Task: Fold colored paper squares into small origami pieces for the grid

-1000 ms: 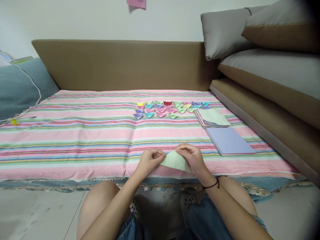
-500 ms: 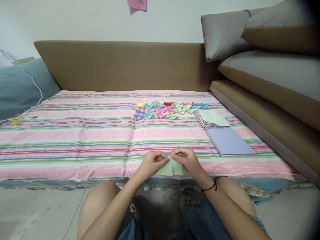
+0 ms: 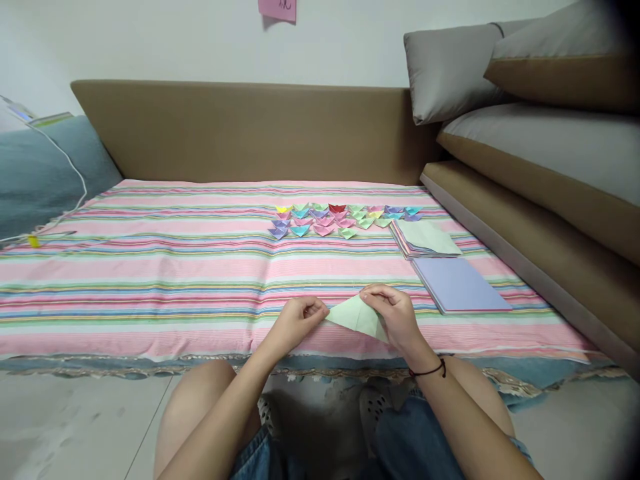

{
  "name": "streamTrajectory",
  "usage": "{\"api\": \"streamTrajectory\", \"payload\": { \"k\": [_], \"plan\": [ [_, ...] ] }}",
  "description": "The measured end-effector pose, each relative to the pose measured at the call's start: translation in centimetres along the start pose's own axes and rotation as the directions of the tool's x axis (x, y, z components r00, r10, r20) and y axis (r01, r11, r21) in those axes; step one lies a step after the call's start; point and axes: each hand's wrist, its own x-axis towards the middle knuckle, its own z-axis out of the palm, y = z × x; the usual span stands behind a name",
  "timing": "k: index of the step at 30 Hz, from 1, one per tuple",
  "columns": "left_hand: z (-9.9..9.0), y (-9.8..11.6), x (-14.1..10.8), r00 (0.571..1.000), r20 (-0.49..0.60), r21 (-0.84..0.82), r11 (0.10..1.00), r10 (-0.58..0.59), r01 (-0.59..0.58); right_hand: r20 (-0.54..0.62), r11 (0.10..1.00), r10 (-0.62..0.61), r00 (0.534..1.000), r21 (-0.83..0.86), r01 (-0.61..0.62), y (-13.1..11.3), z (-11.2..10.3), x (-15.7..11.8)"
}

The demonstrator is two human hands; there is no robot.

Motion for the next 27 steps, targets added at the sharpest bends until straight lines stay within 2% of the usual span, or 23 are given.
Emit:
{"api": "streamTrajectory", "payload": {
  "k": [3,6,8,10,12,14,17,21,24,27],
  "plan": [
    [-0.4,-0.1,0.0,1.0,-0.03,0.014,1.0,0.003,-0.002,-0.02,1.0,0.015,1.0,-0.005,-0.016,0.1,-0.2,0.1],
    [-0.9,-0.5,0.0,0.994,-0.113,0.008,1.0,-0.006,0.007,-0.085,0.998,0.06,0.995,0.024,-0.058,0.2,-0.4,0.3],
    [-1.0,-0.7,0.1,0.984,-0.175,-0.059,0.998,-0.021,0.011,-0.14,0.992,0.105,0.984,0.09,-0.093,0.3,-0.5,0.4],
    [-0.7,-0.8,0.1,0.976,-0.207,-0.215,0.976,-0.07,0.025,-0.164,0.978,0.149,0.975,0.17,-0.121,0.4,-0.4,0.4],
    [0.2,-0.8,0.1,0.976,-0.167,-0.409,0.911,-0.141,0.062,-0.154,0.961,0.182,0.971,0.238,-0.142,0.5,-0.1,0.3],
    [1.5,-0.8,0.1,0.98,-0.083,-0.553,0.826,-0.178,0.103,-0.124,0.944,0.202,0.971,0.287,-0.16,0.7,0.4,0.1],
    [3.3,-0.8,0.2,0.989,-0.026,-0.659,0.746,-0.146,0.093,-0.055,0.931,0.202,0.978,0.319,-0.175,0.9,1.0,-0.3],
    [3.9,-0.9,0.4,0.988,-0.047,-0.681,0.728,-0.149,0.078,0.01,0.935,0.2,0.98,0.298,-0.193,0.8,1.4,-0.6],
    [3.1,-1.2,0.6,0.975,-0.125,-0.63,0.774,-0.185,0.066,0.058,0.932,0.222,0.973,0.28,-0.229,0.7,1.4,-0.7],
    [2.3,-1.4,0.8,0.967,-0.178,-0.574,0.818,-0.182,0.048,0.112,0.949,0.232,0.966,0.192,-0.25,0.6,1.2,-0.8]
  ]
}}
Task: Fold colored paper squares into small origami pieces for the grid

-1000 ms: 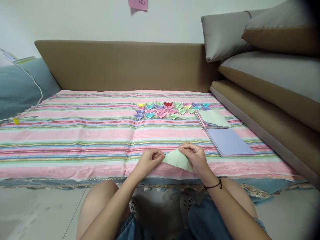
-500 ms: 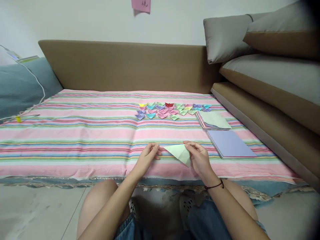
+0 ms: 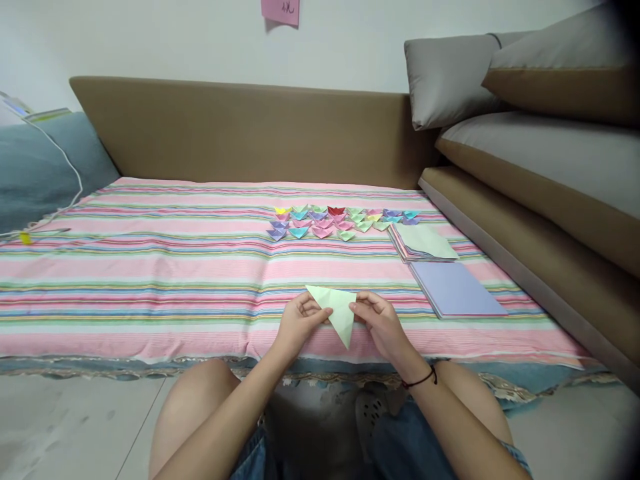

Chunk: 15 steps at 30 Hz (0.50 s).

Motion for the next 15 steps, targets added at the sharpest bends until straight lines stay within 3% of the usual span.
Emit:
{"api": "streamTrajectory", "payload": {
  "k": [6,11,15],
  "plan": [
    [-0.1,0.6,0.2,1.0,0.006,0.01,1.0,0.011,-0.011,0.058,0.979,-0.071,0.996,-0.189,0.081,-0.3,-0.3,0.1],
    [0.4,1.1,0.0,0.999,-0.017,0.002,0.999,0.045,-0.045,0.06,0.88,-0.305,0.951,-0.365,0.305,0.0,-0.1,0.0],
    [0.6,1.1,-0.1,0.999,0.03,-0.001,0.999,0.045,-0.045,0.093,0.862,-0.305,0.948,-0.397,0.316,0.7,0.1,0.0]
  ]
}}
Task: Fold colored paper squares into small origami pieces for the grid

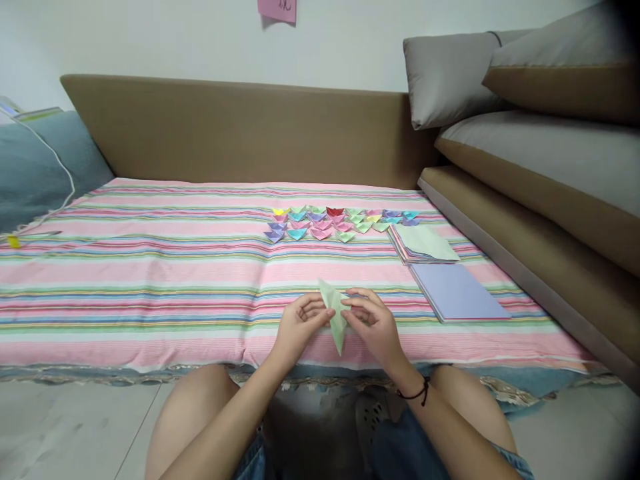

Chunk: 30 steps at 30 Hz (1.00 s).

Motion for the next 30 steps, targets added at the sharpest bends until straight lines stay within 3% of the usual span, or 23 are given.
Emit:
{"api": "streamTrajectory", "payload": {
  "k": [8,17,21,24,27,30],
  "plan": [
    [-0.2,-0.8,0.2,0.998,0.028,-0.019,0.998,0.055,-0.055,0.014,0.989,0.066,0.998,0.133,-0.068,0.0,0.8,0.3],
    [-0.1,-0.7,0.5,0.992,-0.03,0.019,0.992,0.123,-0.122,0.107,0.931,0.167,0.98,0.309,-0.193,-0.7,1.9,0.5],
    [0.1,-0.6,0.3,0.983,-0.018,0.152,0.972,0.182,-0.177,0.187,0.936,0.135,0.973,0.299,-0.188,-1.1,1.8,0.4],
    [0.2,-0.4,0.0,0.976,0.004,0.293,0.933,0.217,-0.209,0.159,0.953,0.133,0.978,0.251,-0.17,-1.0,1.7,0.4],
    [0.3,-0.1,-0.3,0.954,0.034,0.459,0.843,0.299,-0.28,0.115,0.964,0.118,0.986,0.224,-0.142,-0.6,1.6,0.4],
    [0.5,0.1,-0.6,0.916,0.153,0.536,0.747,0.371,-0.393,0.103,0.962,0.1,0.99,0.246,-0.123,-0.3,1.6,0.6]
  ]
}}
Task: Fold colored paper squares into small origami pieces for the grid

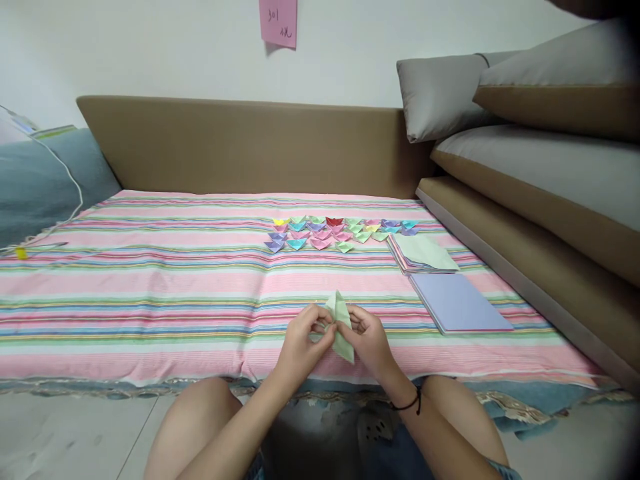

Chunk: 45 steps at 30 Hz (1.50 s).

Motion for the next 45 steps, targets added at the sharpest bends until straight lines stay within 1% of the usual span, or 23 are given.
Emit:
{"api": "streamTrajectory", "payload": {
  "k": [2,5,7,10,14,16,19,22,25,28,32,34,37,40,45],
  "plan": [
    [-0.1,0.3,0.0,0.997,0.004,0.02,0.997,0.074,-0.074,-0.006,0.999,0.016,1.0,0.048,-0.016,0.1,-0.1,0.1],
    [-0.7,0.5,0.1,0.986,-0.074,0.095,0.985,0.152,-0.144,-0.055,0.984,0.081,0.995,0.161,-0.071,0.0,-0.2,0.3],
    [-1.3,0.3,0.3,0.98,-0.082,0.123,0.978,0.179,-0.168,-0.084,0.962,0.129,0.988,0.253,-0.104,0.0,-0.2,0.3],
    [-1.9,-0.1,0.5,0.984,-0.046,0.074,0.982,0.175,-0.171,-0.083,0.929,0.178,0.981,0.343,-0.14,0.0,-0.2,0.3],
    [-2.0,-0.5,0.3,0.992,-0.02,0.01,0.992,0.126,-0.126,-0.069,0.925,0.185,0.98,0.349,-0.15,0.0,-0.2,0.2],
    [-1.8,-0.4,0.2,0.993,-0.026,-0.006,0.993,0.116,-0.116,-0.07,0.925,0.199,0.978,0.344,-0.163,0.0,-0.2,0.1],
    [-1.7,-0.1,0.2,0.99,-0.037,-0.006,0.99,0.138,-0.138,-0.051,0.916,0.228,0.972,0.348,-0.197,0.0,-0.1,0.1],
    [-1.8,-0.1,0.3,0.988,-0.007,0.003,0.988,0.153,-0.153,-0.038,0.903,0.25,0.968,0.37,-0.218,-0.1,0.1,0.2],
    [-1.9,-0.2,0.2,0.989,-0.016,-0.008,0.989,0.145,-0.145,0.001,0.898,0.298,0.955,0.338,-0.28,-0.3,0.1,0.3],
    [-1.9,-0.4,0.0,0.993,-0.058,-0.04,0.994,0.102,-0.105,0.076,0.896,0.347,0.935,0.269,-0.354,-0.6,0.0,0.2],
    [-1.8,-0.4,-0.1,0.995,-0.101,-0.066,0.997,0.028,-0.035,0.17,0.891,0.339,0.926,0.259,-0.373,-1.0,-0.3,-0.1],
    [-1.8,-0.4,-0.1,0.994,-0.103,-0.105,0.994,-0.031,0.02,0.182,0.885,0.344,0.921,0.263,-0.383,-1.1,-0.4,-0.1],
    [-1.7,-0.5,0.0,0.982,-0.103,-0.207,0.969,-0.157,0.133,0.132,0.887,0.365,0.922,0.254,-0.387,-0.8,-0.6,0.0],
    [-1.6,-0.8,0.2,0.96,-0.101,-0.29,0.931,-0.261,0.223,0.049,0.91,0.349,0.936,0.221,-0.351,-0.5,-0.9,0.2],
    [-1.3,-1.1,0.3,0.913,-0.012,-0.444,0.821,-0.407,0.36,-0.059,0.95,0.28,0.958,0.16,-0.268,-0.2,-1.4,0.6]
  ]
}}
